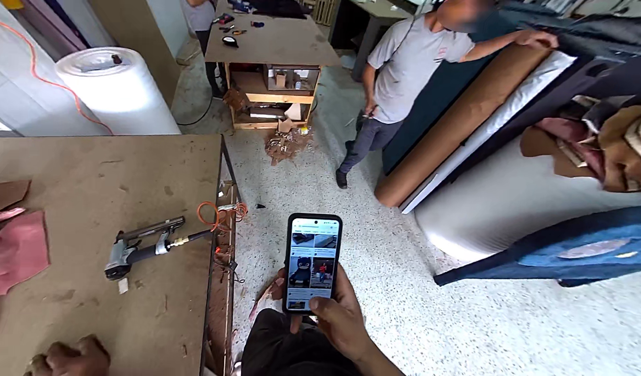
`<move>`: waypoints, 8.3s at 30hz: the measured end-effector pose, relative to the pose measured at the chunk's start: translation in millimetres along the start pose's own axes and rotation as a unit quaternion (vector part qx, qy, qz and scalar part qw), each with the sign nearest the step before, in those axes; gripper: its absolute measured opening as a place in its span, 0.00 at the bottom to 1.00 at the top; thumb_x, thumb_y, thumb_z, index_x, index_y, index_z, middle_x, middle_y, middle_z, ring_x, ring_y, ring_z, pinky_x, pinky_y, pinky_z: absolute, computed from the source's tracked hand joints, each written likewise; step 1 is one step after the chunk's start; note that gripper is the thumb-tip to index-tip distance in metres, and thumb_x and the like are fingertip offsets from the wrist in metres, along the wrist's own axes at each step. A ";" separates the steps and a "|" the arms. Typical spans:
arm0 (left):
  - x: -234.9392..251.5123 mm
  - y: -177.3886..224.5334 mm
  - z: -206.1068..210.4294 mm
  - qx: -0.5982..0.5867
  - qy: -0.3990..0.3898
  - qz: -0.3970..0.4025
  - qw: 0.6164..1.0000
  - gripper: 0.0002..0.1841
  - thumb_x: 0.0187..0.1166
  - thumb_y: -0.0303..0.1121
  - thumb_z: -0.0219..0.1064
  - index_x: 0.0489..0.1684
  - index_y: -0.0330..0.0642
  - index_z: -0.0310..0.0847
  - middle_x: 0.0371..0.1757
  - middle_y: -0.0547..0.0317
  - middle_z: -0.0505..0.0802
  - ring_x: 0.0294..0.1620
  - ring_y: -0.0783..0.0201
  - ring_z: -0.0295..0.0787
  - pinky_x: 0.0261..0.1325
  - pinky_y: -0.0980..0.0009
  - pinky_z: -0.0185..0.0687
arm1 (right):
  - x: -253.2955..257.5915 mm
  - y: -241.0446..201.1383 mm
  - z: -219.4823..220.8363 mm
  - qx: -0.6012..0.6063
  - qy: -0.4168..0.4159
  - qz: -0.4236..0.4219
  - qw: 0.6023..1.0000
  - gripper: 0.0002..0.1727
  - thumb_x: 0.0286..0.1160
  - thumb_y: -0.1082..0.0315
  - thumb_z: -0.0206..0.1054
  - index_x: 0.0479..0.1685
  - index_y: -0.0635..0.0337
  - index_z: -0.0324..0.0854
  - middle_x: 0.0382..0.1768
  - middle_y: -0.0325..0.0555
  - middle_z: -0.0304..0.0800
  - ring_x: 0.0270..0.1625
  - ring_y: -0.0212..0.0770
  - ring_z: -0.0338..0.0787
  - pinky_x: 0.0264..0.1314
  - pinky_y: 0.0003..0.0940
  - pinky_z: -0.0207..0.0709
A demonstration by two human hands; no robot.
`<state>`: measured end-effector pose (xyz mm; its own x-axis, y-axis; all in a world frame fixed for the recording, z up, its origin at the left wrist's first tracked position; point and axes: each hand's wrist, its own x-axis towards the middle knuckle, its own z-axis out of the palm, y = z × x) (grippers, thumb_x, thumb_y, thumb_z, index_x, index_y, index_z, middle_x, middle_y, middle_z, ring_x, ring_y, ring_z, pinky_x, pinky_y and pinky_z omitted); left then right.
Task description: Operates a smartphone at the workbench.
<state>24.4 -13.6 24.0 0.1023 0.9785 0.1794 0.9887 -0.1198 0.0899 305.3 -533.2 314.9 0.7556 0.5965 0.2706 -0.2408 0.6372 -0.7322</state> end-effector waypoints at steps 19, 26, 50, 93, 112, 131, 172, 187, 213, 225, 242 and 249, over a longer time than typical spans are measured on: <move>-10.2 9.2 -26.7 -0.038 -0.013 -0.015 0.999 0.36 0.81 0.64 0.44 0.87 0.58 0.68 0.93 0.55 0.66 0.95 0.47 0.51 0.90 0.36 0.44 | -0.3 8.2 11.8 0.033 0.000 0.011 0.999 0.30 0.91 0.57 0.57 0.87 0.52 0.53 0.70 0.78 0.77 0.61 0.75 0.89 0.36 0.55 0.92; -11.6 11.1 -30.1 -0.032 -0.014 -0.010 0.999 0.37 0.81 0.64 0.43 0.86 0.57 0.69 0.92 0.54 0.67 0.95 0.46 0.53 0.89 0.35 0.47 | 0.0 8.3 12.8 -0.002 -0.006 0.015 1.000 0.31 0.82 0.74 0.59 0.84 0.55 0.54 0.69 0.76 0.78 0.61 0.73 0.89 0.37 0.55 0.92; -13.3 13.8 -32.5 -0.023 -0.023 -0.012 0.999 0.37 0.82 0.64 0.43 0.87 0.58 0.68 0.93 0.56 0.66 0.95 0.48 0.53 0.90 0.36 0.47 | 6.0 7.8 -2.4 0.037 0.000 0.028 0.999 0.29 0.87 0.66 0.57 0.86 0.52 0.54 0.70 0.78 0.76 0.61 0.75 0.88 0.36 0.55 0.92; -11.5 13.2 -32.0 -0.030 -0.023 -0.012 0.999 0.37 0.82 0.64 0.43 0.88 0.57 0.68 0.93 0.55 0.66 0.95 0.48 0.52 0.91 0.37 0.45 | 1.3 9.4 0.8 0.001 0.001 0.032 0.999 0.32 0.82 0.75 0.59 0.86 0.50 0.56 0.69 0.75 0.79 0.59 0.71 0.90 0.37 0.53 0.92; -11.5 13.1 -31.6 -0.030 -0.019 -0.016 0.999 0.37 0.82 0.63 0.44 0.87 0.57 0.68 0.93 0.55 0.66 0.95 0.48 0.52 0.91 0.37 0.45 | -2.6 11.1 5.9 0.012 0.001 0.031 0.999 0.30 0.84 0.71 0.59 0.85 0.50 0.57 0.68 0.76 0.79 0.58 0.71 0.90 0.36 0.52 0.92; -10.4 12.9 -28.3 -0.027 -0.018 -0.016 0.999 0.36 0.81 0.64 0.44 0.86 0.58 0.69 0.92 0.56 0.67 0.95 0.49 0.53 0.90 0.37 0.46 | 1.0 12.5 4.0 -0.001 0.020 -0.002 1.000 0.30 0.85 0.61 0.66 0.83 0.53 0.60 0.64 0.77 0.82 0.54 0.71 0.92 0.34 0.51 0.93; -1.7 1.1 -44.4 -0.623 0.105 -0.008 0.775 0.22 0.91 0.37 0.49 0.50 0.31 0.90 0.55 0.46 0.96 0.58 0.51 0.95 0.68 0.50 0.90 | 209.7 326.3 132.3 0.136 -0.359 0.465 0.798 0.41 0.80 0.29 0.54 0.83 0.47 0.66 0.66 0.73 0.83 0.50 0.68 0.93 0.35 0.52 0.91; 111.5 -22.5 -7.7 -0.942 0.012 -0.074 0.326 0.51 0.67 0.86 0.39 0.60 0.49 0.88 0.35 0.56 0.96 0.20 0.69 0.88 0.22 0.72 0.86 | 210.5 635.7 235.3 0.118 -0.476 0.551 0.676 0.43 0.82 0.24 0.39 0.78 0.48 0.71 0.58 0.57 0.89 0.35 0.50 0.94 0.20 0.42 0.88; 116.7 -35.2 -12.0 -0.930 0.032 0.010 0.365 0.47 0.72 0.81 0.47 0.76 0.52 0.77 0.61 0.53 0.94 0.59 0.59 0.94 0.59 0.57 0.92 | 214.1 637.6 230.1 0.023 -0.541 0.484 0.688 0.29 0.85 0.48 0.61 0.79 0.53 0.67 0.57 0.58 0.87 0.41 0.51 0.96 0.19 0.44 0.90; 117.4 -31.3 -11.8 -0.905 0.032 0.048 0.421 0.46 0.73 0.80 0.47 0.76 0.53 0.74 0.60 0.57 0.93 0.61 0.64 0.92 0.62 0.61 0.91 | 200.1 629.2 245.4 -0.093 -0.499 0.405 0.760 0.27 0.77 0.48 0.72 0.63 0.61 0.79 0.40 0.55 0.93 0.26 0.49 0.94 0.13 0.42 0.88; 128.8 -49.6 17.2 -0.918 -0.004 0.116 0.379 0.61 0.70 0.84 0.39 0.85 0.33 0.63 0.76 0.28 0.79 0.76 0.36 0.78 0.76 0.40 0.76 | 207.5 637.0 233.0 0.091 -0.517 0.500 0.689 0.28 0.93 0.43 0.43 0.71 0.54 0.74 0.57 0.54 0.89 0.43 0.49 0.96 0.27 0.45 0.92; 123.7 -38.0 -14.9 -0.904 -0.001 0.063 0.423 0.58 0.68 0.86 0.38 0.77 0.39 0.73 0.67 0.39 0.88 0.61 0.48 0.90 0.60 0.51 0.89 | 210.1 633.9 232.9 0.147 -0.513 0.541 0.650 0.33 0.92 0.40 0.40 0.72 0.58 0.73 0.58 0.60 0.87 0.45 0.55 0.96 0.27 0.48 0.92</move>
<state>-2.2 109.5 57.4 0.1434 0.9451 0.2935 -0.7241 -0.1019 0.6821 169.6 109.7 53.2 -0.7209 0.6883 0.0815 -0.5124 -0.4501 -0.7313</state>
